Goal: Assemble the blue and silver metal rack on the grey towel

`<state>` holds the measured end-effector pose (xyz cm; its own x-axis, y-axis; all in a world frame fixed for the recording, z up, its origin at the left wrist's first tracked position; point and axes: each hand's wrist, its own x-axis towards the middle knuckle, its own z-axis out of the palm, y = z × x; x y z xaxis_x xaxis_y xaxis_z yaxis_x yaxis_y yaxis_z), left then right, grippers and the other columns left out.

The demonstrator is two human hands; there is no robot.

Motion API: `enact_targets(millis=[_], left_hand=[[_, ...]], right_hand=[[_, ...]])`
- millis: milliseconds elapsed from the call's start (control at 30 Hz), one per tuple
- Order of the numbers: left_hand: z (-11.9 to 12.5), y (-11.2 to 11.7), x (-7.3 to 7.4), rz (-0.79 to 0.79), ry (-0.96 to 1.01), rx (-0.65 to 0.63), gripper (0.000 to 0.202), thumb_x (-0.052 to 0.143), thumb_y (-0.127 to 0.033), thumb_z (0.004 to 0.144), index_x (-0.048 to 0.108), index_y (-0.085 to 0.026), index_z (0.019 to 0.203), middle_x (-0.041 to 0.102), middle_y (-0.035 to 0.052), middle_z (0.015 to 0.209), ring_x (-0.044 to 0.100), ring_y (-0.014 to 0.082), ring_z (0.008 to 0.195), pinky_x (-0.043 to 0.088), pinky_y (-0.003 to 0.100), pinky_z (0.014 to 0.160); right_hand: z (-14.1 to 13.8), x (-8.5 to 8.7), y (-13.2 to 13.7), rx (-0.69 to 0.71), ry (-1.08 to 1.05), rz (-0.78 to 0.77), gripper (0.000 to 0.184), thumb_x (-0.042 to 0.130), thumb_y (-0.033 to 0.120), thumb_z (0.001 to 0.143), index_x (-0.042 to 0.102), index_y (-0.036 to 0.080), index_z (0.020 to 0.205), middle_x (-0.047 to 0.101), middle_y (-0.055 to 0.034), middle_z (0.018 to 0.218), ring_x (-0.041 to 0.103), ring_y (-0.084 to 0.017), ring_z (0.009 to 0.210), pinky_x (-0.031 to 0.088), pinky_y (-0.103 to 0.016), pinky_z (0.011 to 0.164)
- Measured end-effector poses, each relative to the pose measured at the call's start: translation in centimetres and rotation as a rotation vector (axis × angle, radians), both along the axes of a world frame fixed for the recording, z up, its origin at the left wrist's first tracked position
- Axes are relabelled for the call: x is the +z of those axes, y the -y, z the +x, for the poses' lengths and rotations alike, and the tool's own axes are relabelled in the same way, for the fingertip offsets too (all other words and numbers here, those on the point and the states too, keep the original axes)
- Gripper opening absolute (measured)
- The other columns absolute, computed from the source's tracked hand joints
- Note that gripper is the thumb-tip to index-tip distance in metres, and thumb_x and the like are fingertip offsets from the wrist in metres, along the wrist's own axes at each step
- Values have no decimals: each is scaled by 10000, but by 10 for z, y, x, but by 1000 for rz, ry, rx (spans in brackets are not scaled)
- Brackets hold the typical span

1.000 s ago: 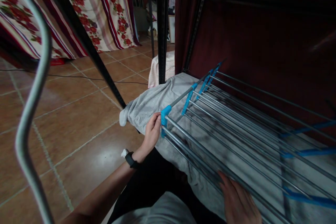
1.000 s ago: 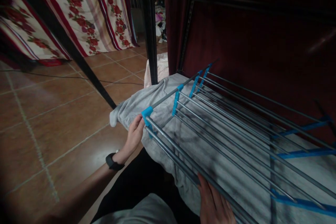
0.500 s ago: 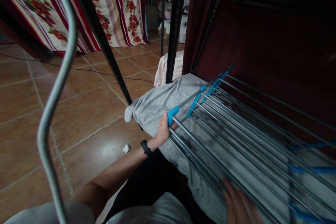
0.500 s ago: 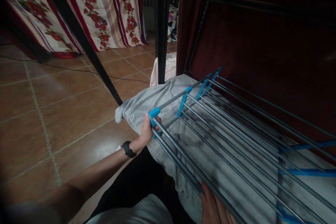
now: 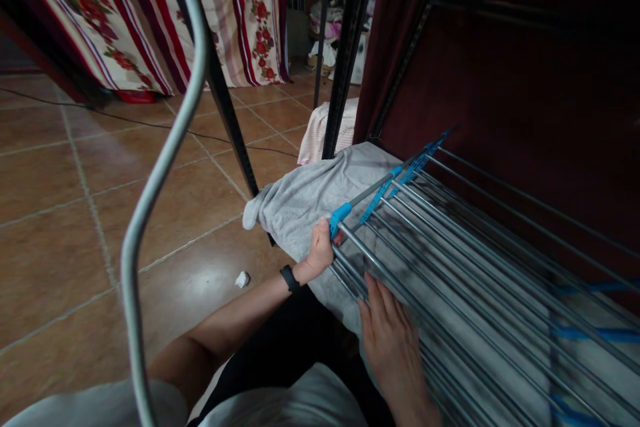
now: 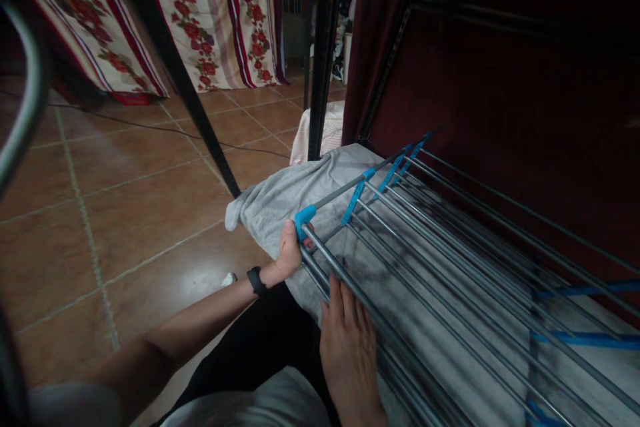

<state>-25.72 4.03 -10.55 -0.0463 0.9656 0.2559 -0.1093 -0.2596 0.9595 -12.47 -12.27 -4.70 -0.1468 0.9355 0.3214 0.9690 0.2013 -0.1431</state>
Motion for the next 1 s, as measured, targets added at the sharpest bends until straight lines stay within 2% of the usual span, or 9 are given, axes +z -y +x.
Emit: enact_targets(millis=[133,233,333,433,567,733,1000], left_hand=[[-8,-2,-1,124,-86,-88,694,140,-767,917,497,-224,676,477,12,557,465,162,543,411,329,553],[-16,-4,1,193,-159,-131,702,161,-765,917,578,-202,872,496,-3,586,477,165,547,411,326,562],[-26,-8,5,282,-272,-190,697,204,-734,932,592,-175,1083,517,-10,600,484,166,537,408,323,575],[-37,-12,9,360,-432,-244,710,219,-728,926,579,-167,1171,547,2,635,491,172,546,409,326,600],[-47,-18,14,382,-600,-304,678,247,-710,928,551,-176,1215,584,25,720,540,194,617,434,328,668],[-51,-21,17,429,-706,-319,638,268,-704,933,534,-187,1195,633,72,885,597,220,736,457,337,742],[-50,-18,18,444,-796,-266,615,242,-702,934,550,-185,1062,622,72,820,597,222,693,451,340,712]], right_hand=[[-15,15,-25,16,7,-160,430,324,182,1023,481,167,1423,636,-123,1330,642,-237,1164,547,-358,909],[-14,22,-34,17,1,-244,438,301,132,1012,499,159,1402,647,-117,1308,671,-226,1106,561,-345,864],[-11,22,-36,47,-22,-263,439,316,120,1001,496,158,1400,639,-114,1321,666,-227,1121,555,-353,890],[-8,18,-35,53,-30,-256,457,316,111,990,481,158,1414,624,-120,1346,654,-231,1147,553,-355,899],[-7,19,-35,54,-63,-248,432,336,167,1006,493,187,1408,641,-109,1325,658,-227,1143,558,-343,902],[-5,21,-36,56,-106,-226,407,342,225,1027,522,176,1388,684,-113,1249,661,-230,1142,562,-357,918],[-1,15,-37,81,-91,-212,424,334,284,1035,517,177,1402,640,-124,1332,631,-249,1202,564,-394,943]])
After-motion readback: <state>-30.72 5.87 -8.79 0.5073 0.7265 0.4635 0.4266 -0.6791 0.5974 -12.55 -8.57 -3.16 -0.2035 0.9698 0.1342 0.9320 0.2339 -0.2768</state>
